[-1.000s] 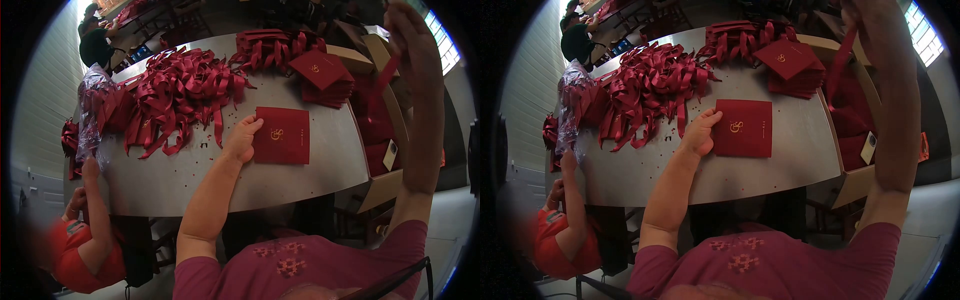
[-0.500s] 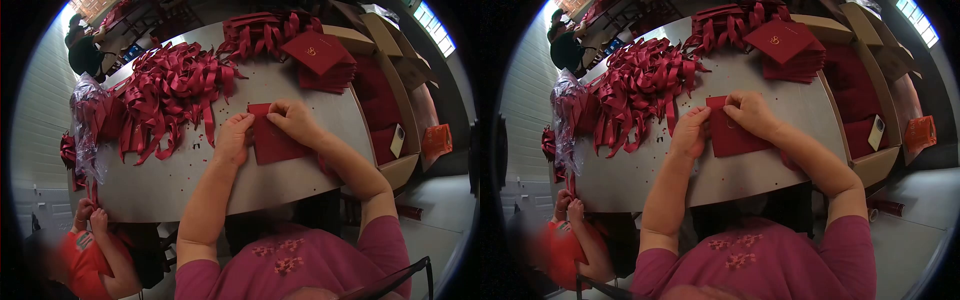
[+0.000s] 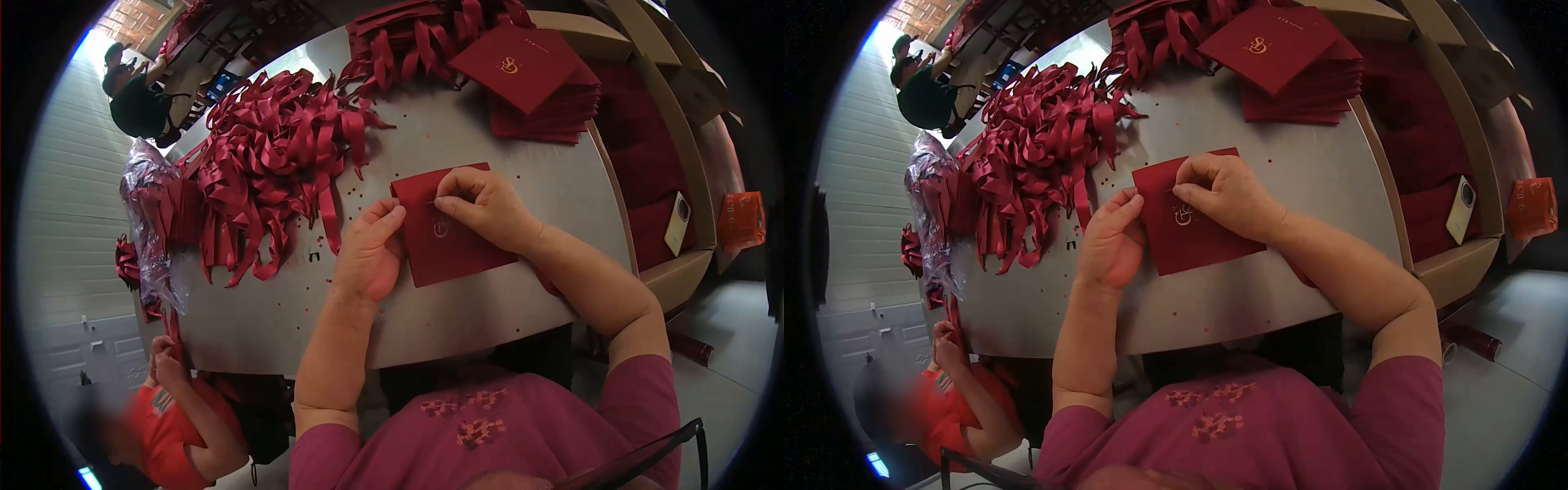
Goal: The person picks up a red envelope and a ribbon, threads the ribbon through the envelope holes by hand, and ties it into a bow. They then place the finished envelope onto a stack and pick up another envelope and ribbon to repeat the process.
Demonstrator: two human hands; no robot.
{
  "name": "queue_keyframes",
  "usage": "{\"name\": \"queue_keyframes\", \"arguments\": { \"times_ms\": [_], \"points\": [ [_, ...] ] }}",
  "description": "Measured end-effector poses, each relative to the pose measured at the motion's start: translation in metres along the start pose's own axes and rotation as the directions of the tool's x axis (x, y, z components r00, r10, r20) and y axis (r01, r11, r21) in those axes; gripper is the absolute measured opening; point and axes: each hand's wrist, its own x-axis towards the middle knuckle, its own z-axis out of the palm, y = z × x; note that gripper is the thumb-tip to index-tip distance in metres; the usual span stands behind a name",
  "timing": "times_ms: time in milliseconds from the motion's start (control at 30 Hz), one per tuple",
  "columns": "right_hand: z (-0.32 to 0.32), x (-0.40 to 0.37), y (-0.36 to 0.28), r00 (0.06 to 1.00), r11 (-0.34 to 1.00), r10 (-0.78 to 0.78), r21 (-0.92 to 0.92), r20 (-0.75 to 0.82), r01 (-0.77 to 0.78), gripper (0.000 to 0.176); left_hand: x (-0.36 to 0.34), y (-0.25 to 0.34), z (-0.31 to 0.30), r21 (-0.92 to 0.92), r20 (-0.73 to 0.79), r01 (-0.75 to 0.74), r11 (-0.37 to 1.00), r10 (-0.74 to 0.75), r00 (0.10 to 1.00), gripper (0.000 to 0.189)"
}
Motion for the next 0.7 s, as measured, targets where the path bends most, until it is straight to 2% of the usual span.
{"name": "queue_keyframes", "arguments": {
  "times_ms": [67, 133, 267, 367, 433, 467, 667, 700],
  "points": [
    [0.0006, -0.001, -0.0007, 1.0, 0.999, -0.004, 0.032, 0.016, 0.003, 0.006, 0.0004, -0.0009, 0.001, -0.033, -0.028, 0.018, 0.999, -0.019, 0.999, 0.014],
    [0.002, -0.0023, -0.0073, 0.999, 0.998, -0.027, -0.051, 0.029, 0.029, 0.006, -0.0002, -0.001, 0.0025, -0.033, -0.043, 0.026, 0.999, -0.027, 0.999, 0.014],
    [0.0039, -0.0019, -0.0033, 0.998, 0.998, -0.065, -0.024, 0.003, 0.065, 0.006, 0.0007, -0.0041, -0.0014, -0.041, -0.026, 0.009, 0.999, -0.01, 1.0, 0.013],
    [0.0042, -0.0006, 0.0006, 1.0, 0.997, -0.027, 0.069, 0.014, 0.026, 0.007, -0.0013, -0.001, 0.0044, -0.005, 0.0, 0.015, 1.0, -0.015, 1.0, 0.013],
    [0.0025, -0.001, -0.0036, 0.997, 0.995, -0.076, -0.057, 0.014, 0.077, 0.006, -0.0017, -0.0017, 0.0049, 0.002, -0.013, 0.005, 1.0, -0.005, 1.0, 0.012],
    [0.0024, -0.001, -0.0041, 0.997, 0.995, -0.079, -0.055, 0.013, 0.08, 0.006, -0.002, -0.0019, 0.0051, 0.007, -0.026, -0.005, 1.0, 0.005, 1.0, 0.012],
    [0.0075, -0.0008, -0.0022, 0.995, 0.995, -0.102, 0.016, -0.008, 0.102, 0.007, -0.002, -0.0047, 0.0044, 0.032, -0.026, -0.038, 0.999, 0.039, 0.999, 0.012],
    [0.0094, -0.0005, -0.0006, 0.994, 0.993, -0.097, 0.077, 0.04, 0.094, 0.007, -0.0013, -0.0056, 0.0023, 0.034, -0.025, -0.037, 0.999, 0.038, 0.999, 0.012]
  ]
}}
